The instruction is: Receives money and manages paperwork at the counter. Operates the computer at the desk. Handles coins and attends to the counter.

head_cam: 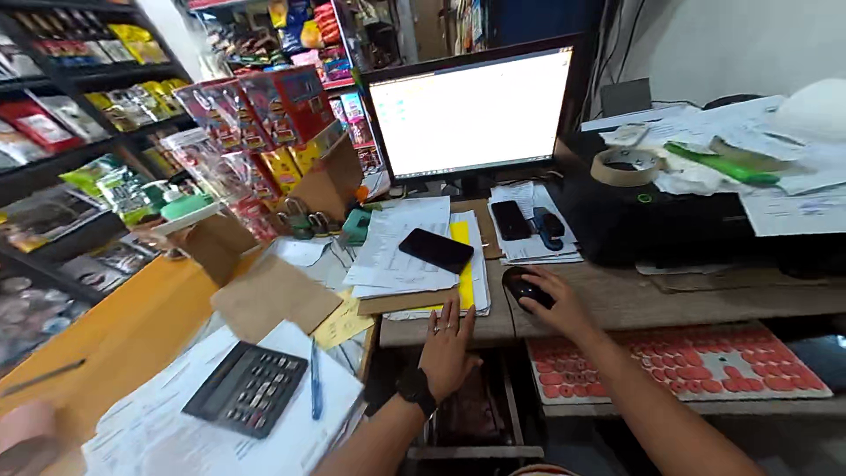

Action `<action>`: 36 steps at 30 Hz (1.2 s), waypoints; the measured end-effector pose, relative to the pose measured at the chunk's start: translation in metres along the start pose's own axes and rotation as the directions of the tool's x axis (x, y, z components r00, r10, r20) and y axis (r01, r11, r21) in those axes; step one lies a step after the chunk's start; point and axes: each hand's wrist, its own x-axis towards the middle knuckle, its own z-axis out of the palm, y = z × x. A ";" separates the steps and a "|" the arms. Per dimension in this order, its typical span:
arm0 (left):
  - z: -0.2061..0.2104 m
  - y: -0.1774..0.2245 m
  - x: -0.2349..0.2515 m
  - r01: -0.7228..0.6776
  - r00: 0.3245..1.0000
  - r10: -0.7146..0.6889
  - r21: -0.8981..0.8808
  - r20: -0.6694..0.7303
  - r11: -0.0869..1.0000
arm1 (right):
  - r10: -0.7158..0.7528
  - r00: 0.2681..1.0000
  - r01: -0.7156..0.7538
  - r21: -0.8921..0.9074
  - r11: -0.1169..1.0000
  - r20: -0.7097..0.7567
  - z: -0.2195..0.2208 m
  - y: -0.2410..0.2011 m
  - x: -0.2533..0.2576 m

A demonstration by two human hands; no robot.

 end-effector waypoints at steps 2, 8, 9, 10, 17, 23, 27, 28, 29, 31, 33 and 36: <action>0.004 -0.006 -0.003 -0.025 1.000 0.025 0.063 0.013 0.998 | 0.043 0.999 -0.043 0.003 0.999 -0.009 0.001 -0.005 0.003; 0.007 -0.010 -0.004 -0.036 0.999 0.034 0.110 0.016 0.993 | 0.063 0.998 -0.062 -0.052 0.997 0.019 0.014 -0.010 0.014; 0.008 -0.010 -0.004 -0.037 0.999 0.036 0.114 0.011 0.993 | 0.048 0.999 -0.047 -0.055 0.997 0.003 0.016 -0.009 0.014; 0.009 -0.011 -0.003 -0.039 0.999 0.039 0.121 0.003 0.992 | 0.039 0.999 -0.039 -0.057 0.998 -0.003 0.016 -0.007 0.013; 0.016 -0.012 -0.004 -0.059 0.993 0.072 0.135 -0.092 0.989 | 0.037 0.999 -0.038 -0.070 0.997 -0.018 0.019 -0.008 0.012; 0.015 -0.011 -0.003 -0.046 0.997 0.055 0.127 -0.063 0.991 | 0.014 0.996 -0.005 -0.092 0.996 0.092 0.017 -0.006 0.015; 0.015 -0.010 -0.003 -0.047 0.996 0.057 0.138 -0.063 0.989 | 0.107 0.971 -0.088 -0.096 0.991 0.215 0.007 -0.018 0.024; 0.016 -0.010 -0.004 -0.047 0.996 0.057 0.140 -0.068 0.989 | 0.099 0.979 -0.084 -0.087 0.993 0.181 0.009 -0.017 0.022; 0.017 -0.010 -0.003 -0.050 0.995 0.062 0.144 -0.083 0.988 | 0.079 0.988 -0.069 -0.080 0.994 0.134 0.012 -0.015 0.021; 0.018 -0.011 -0.003 -0.051 0.992 0.067 0.146 -0.103 0.988 | 0.043 0.996 -0.037 -0.077 0.996 0.075 0.018 -0.010 0.020; 0.017 -0.010 -0.003 -0.046 0.994 0.061 0.151 -0.093 0.987 | 0.031 0.997 -0.026 -0.078 0.997 0.068 0.019 -0.009 0.020; 0.020 -0.012 -0.003 -0.072 0.985 0.093 0.140 -0.148 0.988 | 0.064 0.992 -0.057 -0.065 0.996 0.105 0.017 -0.010 0.021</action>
